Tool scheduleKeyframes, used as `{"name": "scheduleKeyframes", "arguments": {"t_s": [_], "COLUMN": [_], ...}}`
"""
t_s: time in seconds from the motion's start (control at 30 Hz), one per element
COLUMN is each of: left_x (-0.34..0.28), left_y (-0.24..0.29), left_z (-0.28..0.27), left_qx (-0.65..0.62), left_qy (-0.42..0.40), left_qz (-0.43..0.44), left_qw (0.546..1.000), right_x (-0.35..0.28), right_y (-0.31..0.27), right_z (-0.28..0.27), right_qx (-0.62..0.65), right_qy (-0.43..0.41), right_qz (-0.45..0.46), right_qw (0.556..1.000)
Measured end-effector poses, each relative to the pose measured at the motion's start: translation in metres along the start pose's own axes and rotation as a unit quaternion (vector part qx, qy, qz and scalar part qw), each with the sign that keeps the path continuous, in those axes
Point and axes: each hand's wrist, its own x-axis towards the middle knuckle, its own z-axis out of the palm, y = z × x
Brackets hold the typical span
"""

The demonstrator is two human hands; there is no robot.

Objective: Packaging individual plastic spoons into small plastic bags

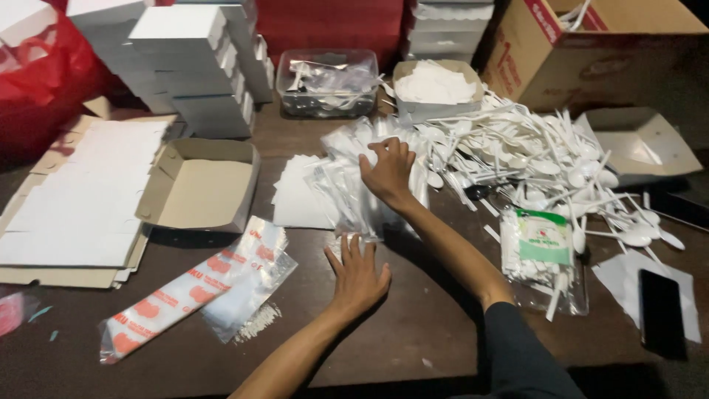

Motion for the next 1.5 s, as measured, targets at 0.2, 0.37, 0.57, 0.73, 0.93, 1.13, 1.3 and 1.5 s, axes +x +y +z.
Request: {"name": "scheduleKeyframes", "arguments": {"t_s": [0.2, 0.37, 0.57, 0.73, 0.93, 1.13, 1.3, 1.5], "left_x": [-0.007, -0.003, 0.027, 0.050, 0.053, 0.046, 0.041, 0.046], "left_y": [-0.001, 0.013, 0.096, 0.191, 0.259, 0.265, 0.266, 0.252], "left_z": [0.001, 0.020, 0.053, 0.088, 0.095, 0.095, 0.086, 0.099], "left_qx": [-0.032, -0.047, -0.110, -0.160, -0.108, -0.068, -0.069, -0.162], "left_qy": [0.118, 0.158, 0.103, 0.059, -0.103, -0.147, -0.169, -0.116], "left_qz": [0.046, 0.127, 0.205, 0.266, 0.286, 0.281, 0.281, 0.278], "left_qw": [0.991, 0.978, 0.967, 0.949, 0.947, 0.946, 0.942, 0.940], "right_x": [-0.030, -0.079, -0.144, -0.201, -0.213, -0.212, -0.219, -0.222], "right_y": [0.020, 0.090, 0.208, 0.284, 0.287, 0.301, 0.318, 0.318], "right_z": [-0.073, -0.134, -0.196, -0.235, -0.262, -0.254, -0.238, -0.252], "right_qx": [0.002, -0.026, -0.070, -0.088, -0.091, -0.067, -0.089, 0.047], "right_qy": [0.025, 0.062, 0.185, 0.214, 0.034, 0.001, 0.110, 0.337], "right_qz": [0.040, 0.081, 0.116, 0.168, 0.359, 0.322, 0.298, 0.192], "right_qw": [0.999, 0.994, 0.973, 0.958, 0.928, 0.944, 0.944, 0.920]}}
